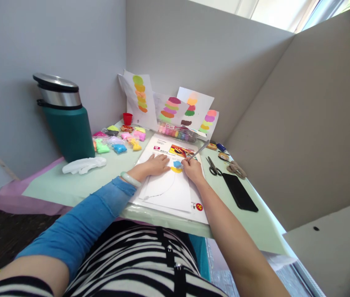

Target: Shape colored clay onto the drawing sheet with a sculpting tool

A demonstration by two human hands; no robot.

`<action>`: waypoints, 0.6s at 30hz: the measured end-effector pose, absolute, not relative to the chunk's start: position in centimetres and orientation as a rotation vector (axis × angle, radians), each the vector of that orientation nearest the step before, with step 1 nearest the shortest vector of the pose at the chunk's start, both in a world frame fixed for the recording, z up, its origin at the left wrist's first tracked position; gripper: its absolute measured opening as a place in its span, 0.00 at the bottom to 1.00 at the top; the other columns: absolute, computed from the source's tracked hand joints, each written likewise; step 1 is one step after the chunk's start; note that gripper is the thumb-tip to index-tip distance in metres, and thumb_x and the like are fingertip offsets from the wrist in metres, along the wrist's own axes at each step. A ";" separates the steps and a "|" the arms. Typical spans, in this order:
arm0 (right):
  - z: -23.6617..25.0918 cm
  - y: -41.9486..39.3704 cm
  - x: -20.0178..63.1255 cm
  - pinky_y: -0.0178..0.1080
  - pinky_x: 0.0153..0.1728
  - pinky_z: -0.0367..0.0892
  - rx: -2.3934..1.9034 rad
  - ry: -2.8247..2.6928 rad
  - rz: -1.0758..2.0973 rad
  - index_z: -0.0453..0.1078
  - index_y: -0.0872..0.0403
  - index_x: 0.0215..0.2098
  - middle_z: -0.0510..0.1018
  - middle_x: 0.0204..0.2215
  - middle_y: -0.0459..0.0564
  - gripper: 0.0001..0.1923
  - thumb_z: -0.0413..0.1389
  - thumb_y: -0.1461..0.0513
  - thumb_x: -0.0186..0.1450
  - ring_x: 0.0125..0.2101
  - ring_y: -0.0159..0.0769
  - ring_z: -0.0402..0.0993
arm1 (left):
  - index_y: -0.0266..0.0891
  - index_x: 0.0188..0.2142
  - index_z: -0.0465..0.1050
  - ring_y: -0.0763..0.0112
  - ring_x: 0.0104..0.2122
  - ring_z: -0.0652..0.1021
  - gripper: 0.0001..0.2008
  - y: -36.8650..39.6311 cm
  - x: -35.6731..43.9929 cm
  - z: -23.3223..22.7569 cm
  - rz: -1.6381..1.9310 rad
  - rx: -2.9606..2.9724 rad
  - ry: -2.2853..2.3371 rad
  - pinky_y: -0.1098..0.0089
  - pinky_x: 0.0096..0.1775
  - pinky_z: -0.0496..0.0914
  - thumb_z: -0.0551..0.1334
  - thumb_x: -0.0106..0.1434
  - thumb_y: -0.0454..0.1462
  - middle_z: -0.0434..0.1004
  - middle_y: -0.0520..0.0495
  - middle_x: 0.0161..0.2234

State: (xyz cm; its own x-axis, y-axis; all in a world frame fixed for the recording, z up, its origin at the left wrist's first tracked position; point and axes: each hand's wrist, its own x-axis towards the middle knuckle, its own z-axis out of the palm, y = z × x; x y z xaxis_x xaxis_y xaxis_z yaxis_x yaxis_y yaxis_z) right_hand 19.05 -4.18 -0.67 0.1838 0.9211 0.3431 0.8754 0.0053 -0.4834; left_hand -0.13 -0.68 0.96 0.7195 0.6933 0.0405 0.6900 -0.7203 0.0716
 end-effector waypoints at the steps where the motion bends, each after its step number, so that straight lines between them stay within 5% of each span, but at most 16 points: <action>1: -0.7 -4.2 19.0 0.31 0.36 0.61 -1.858 -1.693 0.103 0.71 0.54 0.33 0.77 0.31 0.48 0.14 0.45 0.57 0.63 0.34 0.34 0.72 | 0.37 0.56 0.56 0.58 0.60 0.54 0.23 -0.7 -0.1 1.0 0.097 2.861 1.157 0.50 0.56 0.50 0.44 0.66 0.45 0.52 0.36 0.61; 11: -0.3 -4.3 19.3 0.32 0.37 0.61 -1.911 -1.619 0.074 0.71 0.53 0.33 0.77 0.31 0.49 0.14 0.45 0.58 0.62 0.35 0.35 0.72 | 0.40 0.56 0.58 0.58 0.60 0.53 0.22 -0.7 -0.4 0.8 0.167 2.866 1.165 0.50 0.56 0.50 0.47 0.65 0.45 0.51 0.37 0.61; 14: -0.4 -4.3 19.3 0.32 0.37 0.60 -1.875 -1.582 0.080 0.71 0.53 0.33 0.77 0.31 0.48 0.14 0.45 0.57 0.62 0.35 0.35 0.71 | 0.40 0.53 0.63 0.57 0.61 0.53 0.20 -0.7 -0.3 1.8 0.435 2.919 1.155 0.50 0.56 0.50 0.52 0.63 0.44 0.51 0.38 0.61; 18: 0.0 -4.6 19.1 0.32 0.35 0.61 -1.920 -1.584 0.119 0.71 0.53 0.36 0.76 0.30 0.48 0.15 0.45 0.57 0.63 0.34 0.35 0.71 | 0.41 0.45 0.70 0.61 0.53 0.65 0.15 -3.6 0.4 6.3 0.992 2.946 0.880 0.54 0.54 0.57 0.50 0.65 0.42 0.67 0.42 0.52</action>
